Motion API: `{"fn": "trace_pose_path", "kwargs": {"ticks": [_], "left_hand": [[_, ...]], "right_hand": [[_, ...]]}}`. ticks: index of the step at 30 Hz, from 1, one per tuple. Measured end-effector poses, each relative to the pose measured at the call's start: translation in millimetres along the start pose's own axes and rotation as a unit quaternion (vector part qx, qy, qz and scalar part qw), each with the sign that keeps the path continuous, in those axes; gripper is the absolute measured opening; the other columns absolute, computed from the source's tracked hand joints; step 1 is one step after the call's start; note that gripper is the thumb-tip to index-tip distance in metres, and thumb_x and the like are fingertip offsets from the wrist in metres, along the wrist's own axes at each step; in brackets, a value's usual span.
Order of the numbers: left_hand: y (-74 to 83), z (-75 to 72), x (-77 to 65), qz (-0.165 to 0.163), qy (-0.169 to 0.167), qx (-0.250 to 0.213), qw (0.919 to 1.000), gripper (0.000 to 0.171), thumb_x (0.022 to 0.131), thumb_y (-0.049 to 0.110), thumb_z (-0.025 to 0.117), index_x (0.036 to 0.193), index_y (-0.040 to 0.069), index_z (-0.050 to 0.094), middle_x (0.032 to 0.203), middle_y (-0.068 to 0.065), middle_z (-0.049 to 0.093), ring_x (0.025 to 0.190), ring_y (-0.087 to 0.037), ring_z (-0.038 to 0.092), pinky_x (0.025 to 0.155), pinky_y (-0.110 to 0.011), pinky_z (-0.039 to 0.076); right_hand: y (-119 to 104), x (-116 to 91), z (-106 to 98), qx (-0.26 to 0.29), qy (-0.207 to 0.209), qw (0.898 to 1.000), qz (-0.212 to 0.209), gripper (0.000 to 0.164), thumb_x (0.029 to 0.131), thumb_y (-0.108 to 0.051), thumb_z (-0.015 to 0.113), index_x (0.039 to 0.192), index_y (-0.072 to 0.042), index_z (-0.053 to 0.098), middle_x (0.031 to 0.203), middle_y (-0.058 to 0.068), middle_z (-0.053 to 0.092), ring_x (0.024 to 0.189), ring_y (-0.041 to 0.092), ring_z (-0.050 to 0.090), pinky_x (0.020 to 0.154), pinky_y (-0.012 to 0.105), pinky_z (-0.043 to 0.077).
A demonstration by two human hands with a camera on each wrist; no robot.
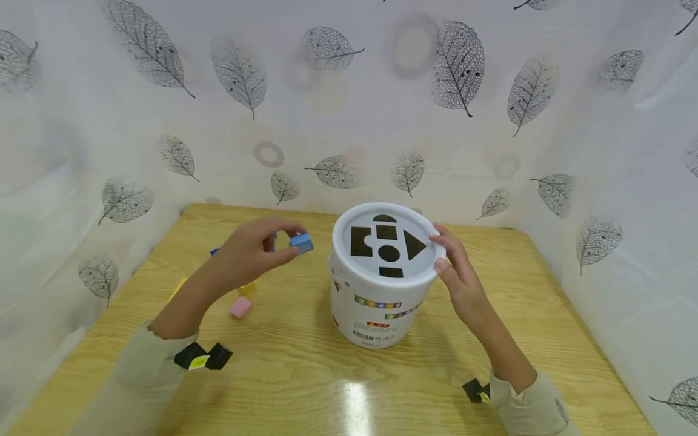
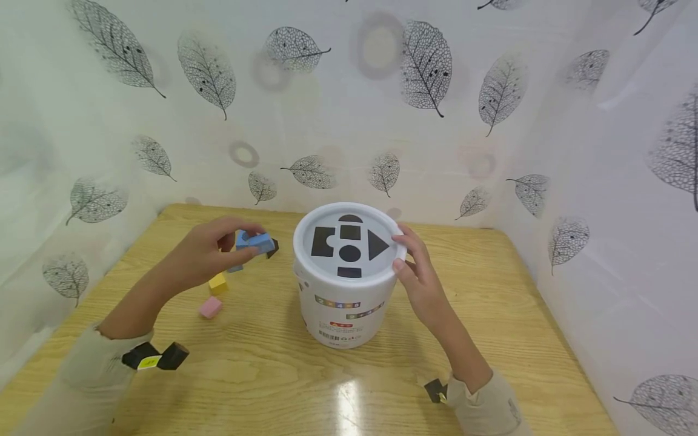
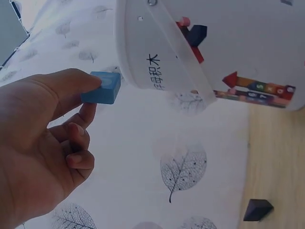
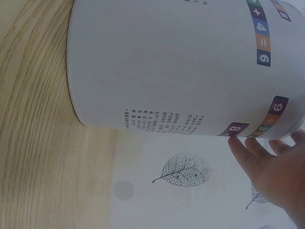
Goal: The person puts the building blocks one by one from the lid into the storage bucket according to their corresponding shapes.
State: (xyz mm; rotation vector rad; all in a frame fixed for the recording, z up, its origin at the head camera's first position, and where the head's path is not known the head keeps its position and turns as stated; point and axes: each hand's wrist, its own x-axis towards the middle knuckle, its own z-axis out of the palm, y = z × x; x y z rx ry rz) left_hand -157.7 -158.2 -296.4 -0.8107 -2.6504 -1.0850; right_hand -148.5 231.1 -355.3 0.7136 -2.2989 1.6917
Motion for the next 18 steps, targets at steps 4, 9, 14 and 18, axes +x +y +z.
{"fn": "trace_pose_path", "kwargs": {"ticks": [4,9,14,18], "left_hand": [[14.3,0.6,10.1,0.014,-0.019,-0.022,0.9995,0.027,0.095,0.023,0.071,0.122,0.024,0.067,0.106,0.006,0.065,0.067,-0.017,0.046,0.058,-0.027,0.042],[33.0,3.3,24.1,0.039,-0.039,-0.034,0.9979,0.031,0.095,0.023,0.071,0.126,0.024,0.066,0.110,0.007,0.064,0.069,-0.018,0.048,0.059,-0.028,0.043],[49.6,10.5,37.6,0.075,-0.043,-0.018,0.9961,0.030,0.095,0.025,0.071,0.125,0.023,0.067,0.108,0.010,0.064,0.073,-0.015,0.047,0.061,-0.029,0.041],[61.8,17.9,46.5,0.090,-0.053,-0.013,0.9944,0.030,0.094,0.025,0.071,0.124,0.022,0.068,0.106,0.010,0.064,0.075,-0.014,0.048,0.063,-0.029,0.042]], "right_hand": [[0.1,0.0,0.4,0.000,0.001,1.000,-0.001,0.041,0.106,-0.011,0.037,0.147,-0.008,0.041,0.166,0.004,0.023,0.152,0.027,0.023,0.105,0.016,0.041],[-0.5,-0.2,0.5,-0.002,0.002,1.000,-0.001,0.041,0.106,-0.012,0.037,0.147,-0.008,0.041,0.166,0.004,0.023,0.152,0.027,0.023,0.106,0.016,0.040],[-0.9,-0.2,0.8,-0.003,0.001,1.000,-0.001,0.041,0.106,-0.012,0.037,0.147,-0.008,0.040,0.165,0.001,0.023,0.152,0.028,0.023,0.106,0.016,0.040],[-0.9,-0.2,0.7,-0.002,0.000,1.000,-0.001,0.041,0.106,-0.012,0.037,0.147,-0.007,0.040,0.165,-0.001,0.024,0.153,0.027,0.022,0.106,0.016,0.040]]}}
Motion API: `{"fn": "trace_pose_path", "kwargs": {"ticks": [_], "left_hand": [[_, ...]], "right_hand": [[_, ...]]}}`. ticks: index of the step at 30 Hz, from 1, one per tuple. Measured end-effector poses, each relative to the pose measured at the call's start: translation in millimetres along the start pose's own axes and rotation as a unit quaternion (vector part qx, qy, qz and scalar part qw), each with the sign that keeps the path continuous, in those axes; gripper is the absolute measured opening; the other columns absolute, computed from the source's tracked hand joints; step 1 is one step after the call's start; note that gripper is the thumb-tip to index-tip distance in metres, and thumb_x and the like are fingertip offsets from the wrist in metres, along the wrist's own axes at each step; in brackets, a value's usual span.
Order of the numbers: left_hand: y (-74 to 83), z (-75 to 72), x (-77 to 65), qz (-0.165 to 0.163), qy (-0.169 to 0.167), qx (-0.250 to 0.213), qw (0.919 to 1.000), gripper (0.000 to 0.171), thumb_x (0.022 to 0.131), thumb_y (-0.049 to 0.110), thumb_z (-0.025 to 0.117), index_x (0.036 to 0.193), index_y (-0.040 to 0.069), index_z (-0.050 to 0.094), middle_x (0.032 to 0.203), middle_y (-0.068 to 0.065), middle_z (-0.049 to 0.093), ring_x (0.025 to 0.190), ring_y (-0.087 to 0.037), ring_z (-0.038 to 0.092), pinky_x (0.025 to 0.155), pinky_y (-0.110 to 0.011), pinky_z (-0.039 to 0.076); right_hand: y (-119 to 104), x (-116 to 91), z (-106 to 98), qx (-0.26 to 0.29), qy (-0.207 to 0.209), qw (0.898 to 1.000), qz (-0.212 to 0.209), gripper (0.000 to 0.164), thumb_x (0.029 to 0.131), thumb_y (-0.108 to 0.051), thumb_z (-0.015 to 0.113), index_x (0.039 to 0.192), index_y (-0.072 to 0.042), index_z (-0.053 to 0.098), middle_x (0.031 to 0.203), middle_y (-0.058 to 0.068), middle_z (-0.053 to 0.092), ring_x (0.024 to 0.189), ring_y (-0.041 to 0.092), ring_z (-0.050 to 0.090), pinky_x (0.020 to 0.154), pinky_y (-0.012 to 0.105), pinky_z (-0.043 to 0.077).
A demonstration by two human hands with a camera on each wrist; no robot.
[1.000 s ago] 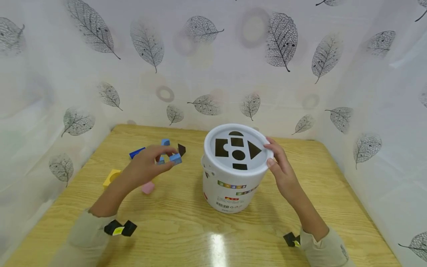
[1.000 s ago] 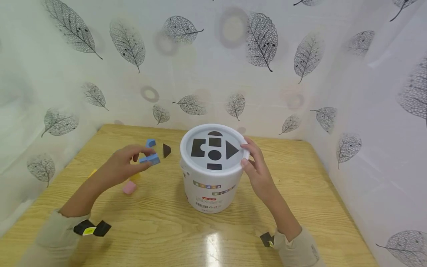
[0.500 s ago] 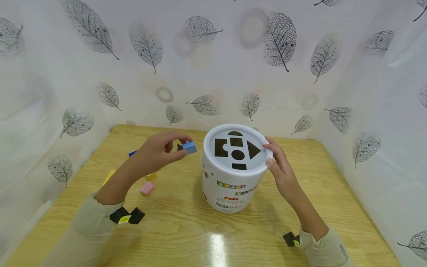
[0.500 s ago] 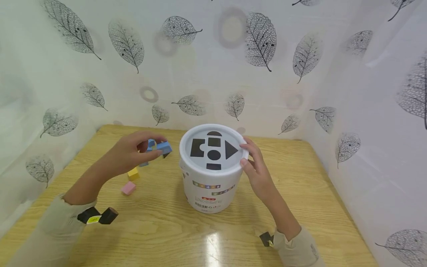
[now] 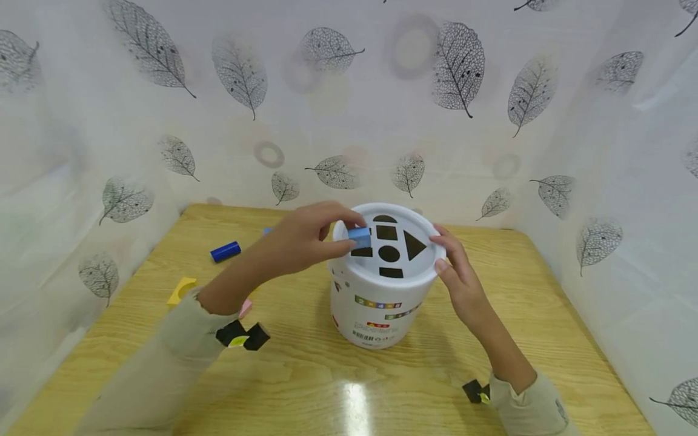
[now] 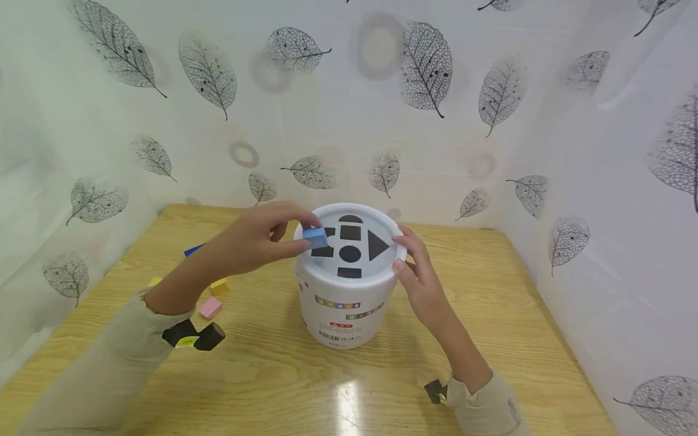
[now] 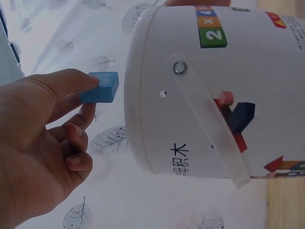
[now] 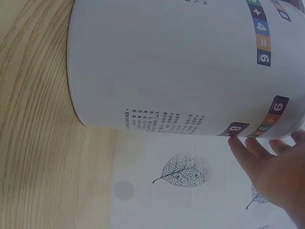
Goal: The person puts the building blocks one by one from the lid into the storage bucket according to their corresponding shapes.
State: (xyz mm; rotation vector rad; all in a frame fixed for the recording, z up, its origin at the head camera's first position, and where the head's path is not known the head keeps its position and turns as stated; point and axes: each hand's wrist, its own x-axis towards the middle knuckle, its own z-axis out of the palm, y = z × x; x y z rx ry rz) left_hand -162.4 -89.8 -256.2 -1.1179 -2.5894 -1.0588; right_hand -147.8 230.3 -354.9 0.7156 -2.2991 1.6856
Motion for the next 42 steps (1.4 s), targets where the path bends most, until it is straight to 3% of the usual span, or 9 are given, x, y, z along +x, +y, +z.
{"fn": "trace_pose_path", "kwargs": {"ticks": [7,11,16,28,34,42], "left_hand": [[9.3,17.8,15.5,0.023,-0.023,0.003,0.9995,0.029,0.095,0.026,0.071,0.123,0.022,0.068,0.106,0.010,0.064,0.081,-0.013,0.053,0.069,-0.028,0.049],[14.9,26.8,20.8,0.012,-0.060,0.006,0.9981,0.028,0.096,0.026,0.070,0.124,0.022,0.067,0.111,0.009,0.064,0.087,-0.012,0.058,0.075,-0.027,0.053],[20.1,32.5,23.6,0.000,-0.094,0.012,0.9955,0.030,0.097,0.025,0.069,0.126,0.022,0.067,0.125,0.008,0.064,0.107,-0.010,0.060,0.085,-0.028,0.053],[24.2,37.6,27.0,0.007,-0.108,0.006,0.9941,0.027,0.097,0.023,0.069,0.124,0.019,0.069,0.122,0.006,0.066,0.110,-0.006,0.061,0.089,-0.024,0.053],[23.4,39.3,26.3,0.007,-0.106,-0.013,0.9942,0.026,0.097,0.021,0.069,0.123,0.017,0.068,0.120,0.007,0.067,0.108,-0.005,0.061,0.089,-0.024,0.053],[21.5,38.3,25.1,-0.002,-0.107,-0.005,0.9942,0.026,0.096,0.022,0.067,0.122,0.020,0.069,0.123,0.008,0.065,0.108,-0.005,0.060,0.087,-0.023,0.054]], "right_hand": [[-0.3,0.6,-0.3,-0.002,-0.001,1.000,0.004,0.041,0.107,-0.012,0.037,0.147,-0.008,0.040,0.166,-0.001,0.023,0.153,0.028,0.020,0.106,0.016,0.040],[-0.8,1.0,0.5,0.000,-0.005,1.000,0.006,0.041,0.107,-0.013,0.037,0.148,-0.008,0.039,0.166,-0.001,0.021,0.153,0.029,0.021,0.105,0.017,0.040],[-1.4,0.8,1.3,0.002,-0.008,1.000,0.006,0.041,0.107,-0.013,0.036,0.148,-0.007,0.038,0.167,0.002,0.020,0.153,0.030,0.021,0.106,0.016,0.040],[-2.1,1.0,0.4,0.004,-0.009,1.000,0.005,0.041,0.107,-0.013,0.036,0.148,-0.007,0.038,0.167,0.010,0.019,0.152,0.030,0.022,0.106,0.016,0.040],[-1.7,0.4,0.4,0.005,-0.009,1.000,0.009,0.041,0.107,-0.013,0.036,0.148,-0.007,0.038,0.167,0.008,0.018,0.152,0.030,0.022,0.105,0.016,0.041],[-1.1,0.6,-0.4,0.001,-0.005,1.000,0.006,0.041,0.107,-0.014,0.037,0.148,-0.007,0.038,0.166,0.006,0.020,0.151,0.030,0.023,0.104,0.016,0.041]]}}
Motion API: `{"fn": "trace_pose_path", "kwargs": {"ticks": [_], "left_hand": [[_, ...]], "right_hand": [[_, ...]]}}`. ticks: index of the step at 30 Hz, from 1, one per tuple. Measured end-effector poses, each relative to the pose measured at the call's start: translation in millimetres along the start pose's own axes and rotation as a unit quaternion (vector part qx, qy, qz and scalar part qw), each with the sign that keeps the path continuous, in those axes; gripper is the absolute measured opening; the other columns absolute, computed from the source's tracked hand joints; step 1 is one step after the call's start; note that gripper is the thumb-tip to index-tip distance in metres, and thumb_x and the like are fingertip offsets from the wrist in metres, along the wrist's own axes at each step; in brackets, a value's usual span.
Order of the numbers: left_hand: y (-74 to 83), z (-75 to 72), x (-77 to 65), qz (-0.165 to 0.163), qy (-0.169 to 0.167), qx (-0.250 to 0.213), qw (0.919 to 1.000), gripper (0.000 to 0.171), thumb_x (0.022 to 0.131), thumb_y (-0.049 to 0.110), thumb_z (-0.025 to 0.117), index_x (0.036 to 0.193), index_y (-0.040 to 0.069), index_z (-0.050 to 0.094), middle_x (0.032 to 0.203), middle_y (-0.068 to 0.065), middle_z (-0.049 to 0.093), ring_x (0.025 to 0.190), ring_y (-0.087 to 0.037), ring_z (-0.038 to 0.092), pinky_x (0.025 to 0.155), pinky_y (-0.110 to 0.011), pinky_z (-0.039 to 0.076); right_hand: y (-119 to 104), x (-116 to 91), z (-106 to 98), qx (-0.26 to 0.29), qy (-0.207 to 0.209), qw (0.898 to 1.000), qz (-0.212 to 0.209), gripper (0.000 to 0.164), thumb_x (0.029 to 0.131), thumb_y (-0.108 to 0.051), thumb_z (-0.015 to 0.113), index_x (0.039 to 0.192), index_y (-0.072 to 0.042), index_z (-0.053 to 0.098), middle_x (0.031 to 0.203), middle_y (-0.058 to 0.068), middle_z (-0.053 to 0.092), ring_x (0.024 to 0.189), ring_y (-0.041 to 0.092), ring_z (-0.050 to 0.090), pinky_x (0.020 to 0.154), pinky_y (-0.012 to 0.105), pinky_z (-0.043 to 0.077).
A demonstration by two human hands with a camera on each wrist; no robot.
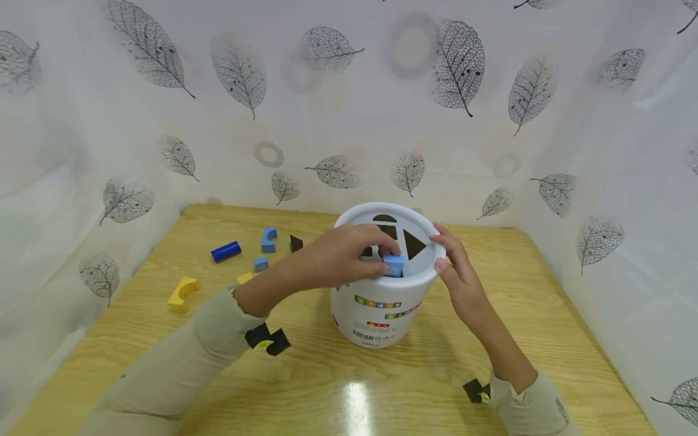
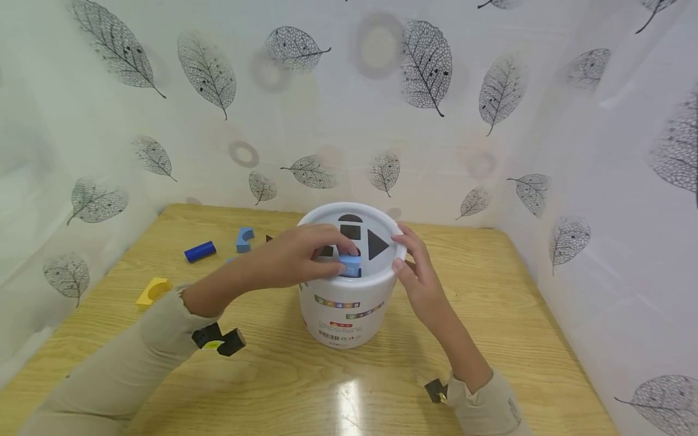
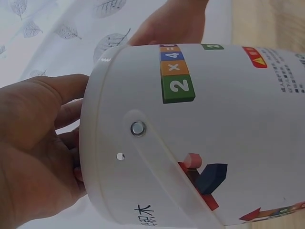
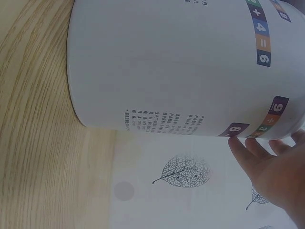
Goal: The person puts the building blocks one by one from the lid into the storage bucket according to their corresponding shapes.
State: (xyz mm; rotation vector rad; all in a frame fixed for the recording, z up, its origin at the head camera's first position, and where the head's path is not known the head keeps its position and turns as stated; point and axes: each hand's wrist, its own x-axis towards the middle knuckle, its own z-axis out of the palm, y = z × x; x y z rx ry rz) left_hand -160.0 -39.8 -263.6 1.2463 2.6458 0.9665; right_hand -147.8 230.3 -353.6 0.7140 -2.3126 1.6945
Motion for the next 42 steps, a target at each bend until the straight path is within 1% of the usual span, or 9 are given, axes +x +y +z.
{"fn": "trace_pose_path", "kwargs": {"ticks": [8,13,17,21,25,28,33,35,42], "left_hand": [[-1.6,-0.8,-1.3,-0.004,-0.003,0.001,1.0000,0.025,0.095,0.021,0.065,0.120,0.021,0.069,0.122,0.009,0.065,0.107,-0.005,0.059,0.086,-0.024,0.054],[-3.9,-2.4,-2.5,-0.009,0.003,0.006,0.9999,0.027,0.095,0.023,0.065,0.121,0.021,0.069,0.120,0.009,0.065,0.106,-0.006,0.059,0.085,-0.025,0.054],[-8.6,-7.0,-9.5,-0.021,0.014,-0.008,0.9996,0.027,0.095,0.026,0.066,0.122,0.021,0.068,0.117,0.009,0.065,0.099,-0.009,0.060,0.083,-0.029,0.054],[-18.4,-13.1,-21.6,-0.038,0.029,-0.026,0.9985,0.029,0.097,0.027,0.066,0.125,0.021,0.067,0.114,0.008,0.063,0.088,-0.015,0.055,0.075,-0.032,0.052],[-33.0,-18.5,-38.3,-0.048,0.064,-0.022,0.9965,0.028,0.098,0.026,0.066,0.125,0.019,0.067,0.110,0.007,0.063,0.082,-0.017,0.051,0.066,-0.032,0.047],[-46.2,-23.1,-52.4,-0.066,0.089,-0.018,0.9937,0.026,0.099,0.027,0.065,0.125,0.023,0.066,0.111,0.008,0.064,0.079,-0.017,0.050,0.063,-0.032,0.046],[-70.8,-28.9,-72.8,-0.097,0.109,-0.026,0.9890,0.026,0.099,0.026,0.066,0.125,0.023,0.065,0.120,0.004,0.065,0.085,-0.018,0.053,0.073,-0.036,0.049],[-83.0,-28.5,-79.6,-0.103,0.118,-0.026,0.9874,0.024,0.099,0.025,0.066,0.123,0.021,0.066,0.119,0.003,0.065,0.086,-0.019,0.053,0.075,-0.037,0.049],[-128.0,-23.0,-105.7,-0.153,0.129,-0.020,0.9797,0.027,0.101,0.031,0.062,0.126,0.020,0.065,0.120,0.002,0.063,0.088,-0.020,0.052,0.074,-0.036,0.048]], "right_hand": [[1.0,-0.8,-0.1,-0.001,-0.003,1.000,-0.007,0.042,0.107,-0.012,0.036,0.148,-0.006,0.038,0.166,0.009,0.019,0.151,0.032,0.024,0.104,0.015,0.042],[1.6,-0.6,-1.2,-0.006,-0.007,1.000,-0.011,0.042,0.107,-0.013,0.037,0.148,-0.006,0.037,0.166,0.011,0.019,0.152,0.031,0.022,0.105,0.015,0.039],[2.1,-0.1,-1.2,-0.002,-0.004,1.000,-0.011,0.042,0.107,-0.012,0.037,0.148,-0.006,0.038,0.166,0.012,0.019,0.152,0.029,0.022,0.106,0.016,0.040],[2.9,0.1,-0.7,0.001,0.002,1.000,-0.014,0.041,0.106,-0.011,0.037,0.147,-0.006,0.040,0.166,0.008,0.021,0.153,0.028,0.021,0.107,0.016,0.039],[3.4,0.1,-0.1,0.005,0.005,1.000,-0.016,0.041,0.106,-0.011,0.037,0.147,-0.005,0.040,0.166,0.007,0.022,0.153,0.028,0.020,0.108,0.016,0.038],[3.9,0.0,0.1,0.007,0.005,1.000,-0.018,0.041,0.106,-0.010,0.037,0.146,-0.004,0.040,0.166,0.007,0.023,0.153,0.028,0.020,0.109,0.016,0.037],[3.1,-0.4,-0.7,-0.003,0.005,1.000,-0.015,0.041,0.106,-0.011,0.036,0.146,-0.006,0.040,0.165,0.003,0.023,0.153,0.028,0.020,0.110,0.016,0.035],[2.8,-0.6,-1.1,-0.007,0.006,1.000,-0.014,0.041,0.106,-0.011,0.036,0.146,-0.007,0.040,0.166,0.006,0.022,0.153,0.028,0.020,0.110,0.015,0.034],[2.7,-0.8,-0.3,-0.003,0.002,1.000,-0.010,0.041,0.106,-0.012,0.036,0.147,-0.008,0.040,0.166,0.007,0.021,0.153,0.027,0.021,0.110,0.016,0.034]]}}
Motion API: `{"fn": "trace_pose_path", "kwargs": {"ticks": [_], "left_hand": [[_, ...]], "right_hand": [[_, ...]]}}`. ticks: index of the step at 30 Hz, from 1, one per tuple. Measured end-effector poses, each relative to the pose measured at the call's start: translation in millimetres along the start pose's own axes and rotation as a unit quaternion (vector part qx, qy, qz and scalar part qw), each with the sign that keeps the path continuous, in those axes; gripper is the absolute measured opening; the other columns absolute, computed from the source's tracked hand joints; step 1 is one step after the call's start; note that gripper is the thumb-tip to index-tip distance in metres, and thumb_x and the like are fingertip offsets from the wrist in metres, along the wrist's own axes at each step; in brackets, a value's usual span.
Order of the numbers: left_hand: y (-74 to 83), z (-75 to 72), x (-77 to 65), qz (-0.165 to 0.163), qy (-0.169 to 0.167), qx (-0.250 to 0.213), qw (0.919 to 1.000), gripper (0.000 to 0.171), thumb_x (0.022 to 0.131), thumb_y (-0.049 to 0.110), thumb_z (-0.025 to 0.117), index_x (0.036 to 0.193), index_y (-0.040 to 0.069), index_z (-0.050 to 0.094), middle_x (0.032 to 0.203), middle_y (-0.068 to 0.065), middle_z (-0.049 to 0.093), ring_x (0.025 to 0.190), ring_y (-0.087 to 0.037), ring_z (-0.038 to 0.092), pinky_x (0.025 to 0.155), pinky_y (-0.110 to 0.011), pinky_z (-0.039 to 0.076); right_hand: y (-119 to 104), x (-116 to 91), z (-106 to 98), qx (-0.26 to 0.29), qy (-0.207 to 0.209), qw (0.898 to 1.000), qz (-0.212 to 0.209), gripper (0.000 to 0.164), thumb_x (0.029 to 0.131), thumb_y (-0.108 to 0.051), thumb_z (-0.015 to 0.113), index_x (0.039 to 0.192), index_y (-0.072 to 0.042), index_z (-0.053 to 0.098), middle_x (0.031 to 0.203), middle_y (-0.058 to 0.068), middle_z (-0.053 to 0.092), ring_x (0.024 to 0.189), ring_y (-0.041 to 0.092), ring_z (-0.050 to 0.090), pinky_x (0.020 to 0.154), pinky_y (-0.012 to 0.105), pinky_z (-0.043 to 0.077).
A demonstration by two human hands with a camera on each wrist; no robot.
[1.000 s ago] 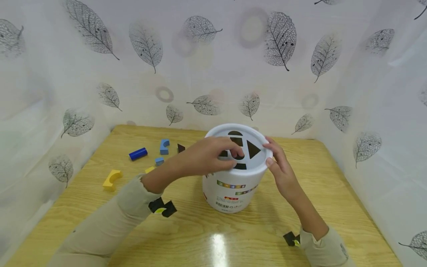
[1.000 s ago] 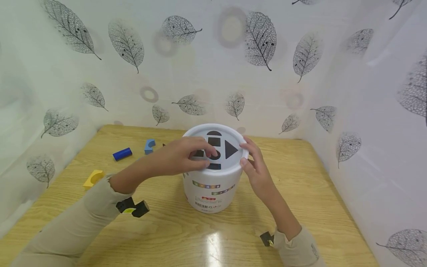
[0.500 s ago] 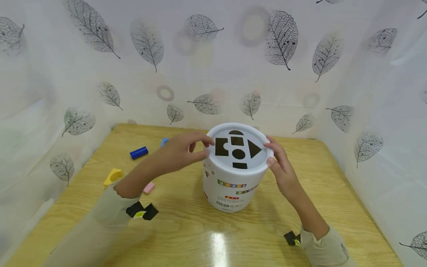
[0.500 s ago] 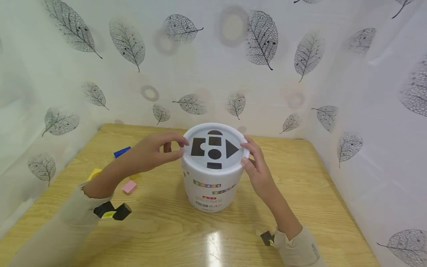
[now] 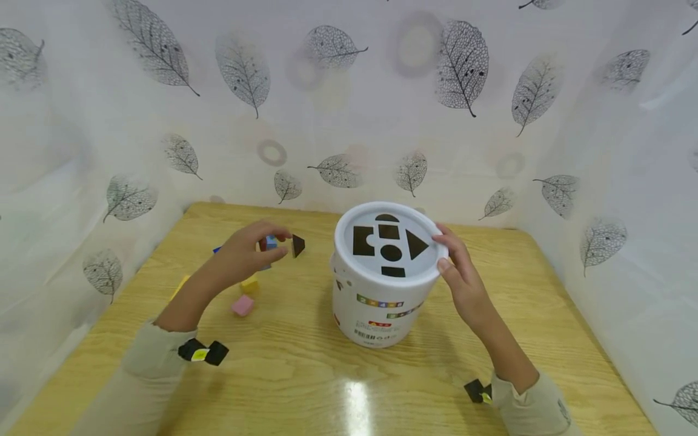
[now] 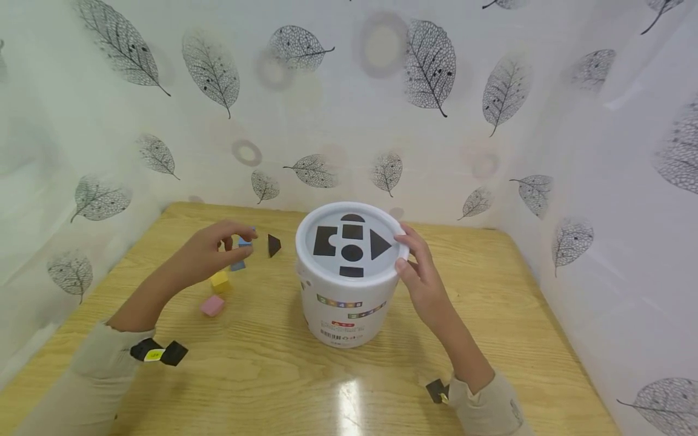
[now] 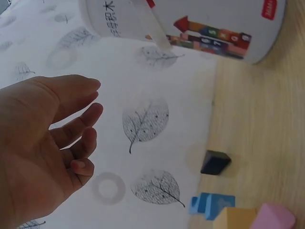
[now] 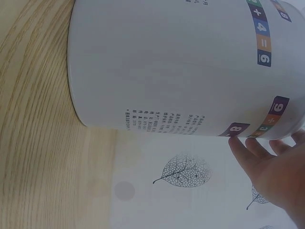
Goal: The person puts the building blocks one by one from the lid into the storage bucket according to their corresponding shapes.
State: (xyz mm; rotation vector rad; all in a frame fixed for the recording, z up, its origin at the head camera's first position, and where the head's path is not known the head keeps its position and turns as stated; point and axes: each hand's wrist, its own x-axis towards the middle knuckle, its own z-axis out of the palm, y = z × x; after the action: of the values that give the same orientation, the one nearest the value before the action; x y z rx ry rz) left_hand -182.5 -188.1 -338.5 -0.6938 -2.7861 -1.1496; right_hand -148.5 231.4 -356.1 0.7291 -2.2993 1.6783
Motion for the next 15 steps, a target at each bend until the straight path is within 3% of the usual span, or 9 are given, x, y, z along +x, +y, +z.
{"fn": "trace_pose_path", "kwargs": {"ticks": [8,15], "left_hand": [[-44.3,-1.0,-7.6,-0.047,-0.006,0.008,0.9989,0.026,0.101,0.028,0.064,0.124,0.017,0.065,0.120,-0.004,0.061,0.086,-0.023,0.050,0.070,-0.036,0.046],[-77.5,2.4,-5.5,-0.095,-0.016,-0.003,0.9954,0.035,0.100,0.025,0.064,0.131,0.010,0.063,0.126,-0.012,0.061,0.088,-0.025,0.050,0.068,-0.035,0.047]], "right_hand": [[-0.6,0.1,0.2,-0.003,0.002,1.000,-0.003,0.040,0.107,-0.012,0.036,0.147,-0.008,0.040,0.166,0.008,0.021,0.152,0.028,0.022,0.110,0.016,0.035],[-0.6,0.2,1.1,-0.002,0.004,1.000,-0.004,0.040,0.107,-0.011,0.036,0.147,-0.006,0.040,0.166,0.006,0.022,0.152,0.029,0.023,0.109,0.016,0.036]]}}
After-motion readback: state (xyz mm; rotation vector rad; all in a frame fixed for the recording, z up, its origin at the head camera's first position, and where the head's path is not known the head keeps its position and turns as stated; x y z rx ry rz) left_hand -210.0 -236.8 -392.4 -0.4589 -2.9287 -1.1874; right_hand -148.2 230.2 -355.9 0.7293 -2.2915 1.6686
